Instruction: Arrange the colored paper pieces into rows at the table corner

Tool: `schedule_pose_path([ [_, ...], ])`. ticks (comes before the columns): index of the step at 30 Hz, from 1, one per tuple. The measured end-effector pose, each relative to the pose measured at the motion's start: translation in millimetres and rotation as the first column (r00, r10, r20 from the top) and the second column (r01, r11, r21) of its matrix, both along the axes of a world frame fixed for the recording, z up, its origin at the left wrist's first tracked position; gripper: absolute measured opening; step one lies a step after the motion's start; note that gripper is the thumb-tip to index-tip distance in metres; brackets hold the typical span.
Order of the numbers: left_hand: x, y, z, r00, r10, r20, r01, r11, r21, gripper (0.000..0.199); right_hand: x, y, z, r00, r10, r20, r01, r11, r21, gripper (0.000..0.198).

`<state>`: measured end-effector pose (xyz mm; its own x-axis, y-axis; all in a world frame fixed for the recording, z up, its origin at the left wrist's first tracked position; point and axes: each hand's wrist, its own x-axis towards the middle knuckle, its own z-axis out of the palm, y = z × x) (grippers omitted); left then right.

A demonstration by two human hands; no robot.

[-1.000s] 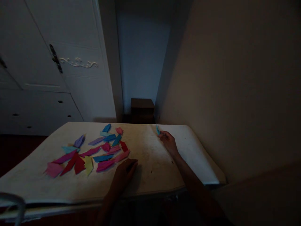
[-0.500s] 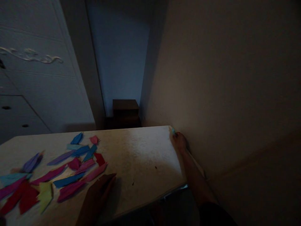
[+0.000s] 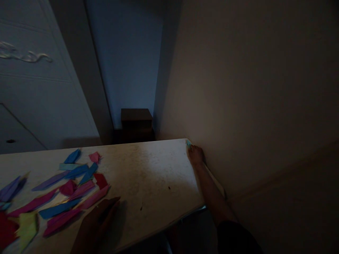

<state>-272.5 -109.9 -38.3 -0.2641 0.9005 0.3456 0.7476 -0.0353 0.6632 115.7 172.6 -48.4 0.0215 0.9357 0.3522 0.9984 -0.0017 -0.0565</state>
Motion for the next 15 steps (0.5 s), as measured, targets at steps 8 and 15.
schedule_pose_path([
  [8, -3, 0, -2.2, 0.994, -0.090, 0.054, 0.094, 0.994, -0.059, 0.040, 3, -1, -9, 0.997, 0.080, 0.001, -0.080, 0.997, -0.001, 0.036],
  [15, 7, -2, 2.8, 0.991, -0.078, 0.113, 0.086, 0.994, -0.062, 0.035, 7, 0, -19, 0.978, 0.204, 0.028, -0.205, 0.979, 0.016, 0.045],
])
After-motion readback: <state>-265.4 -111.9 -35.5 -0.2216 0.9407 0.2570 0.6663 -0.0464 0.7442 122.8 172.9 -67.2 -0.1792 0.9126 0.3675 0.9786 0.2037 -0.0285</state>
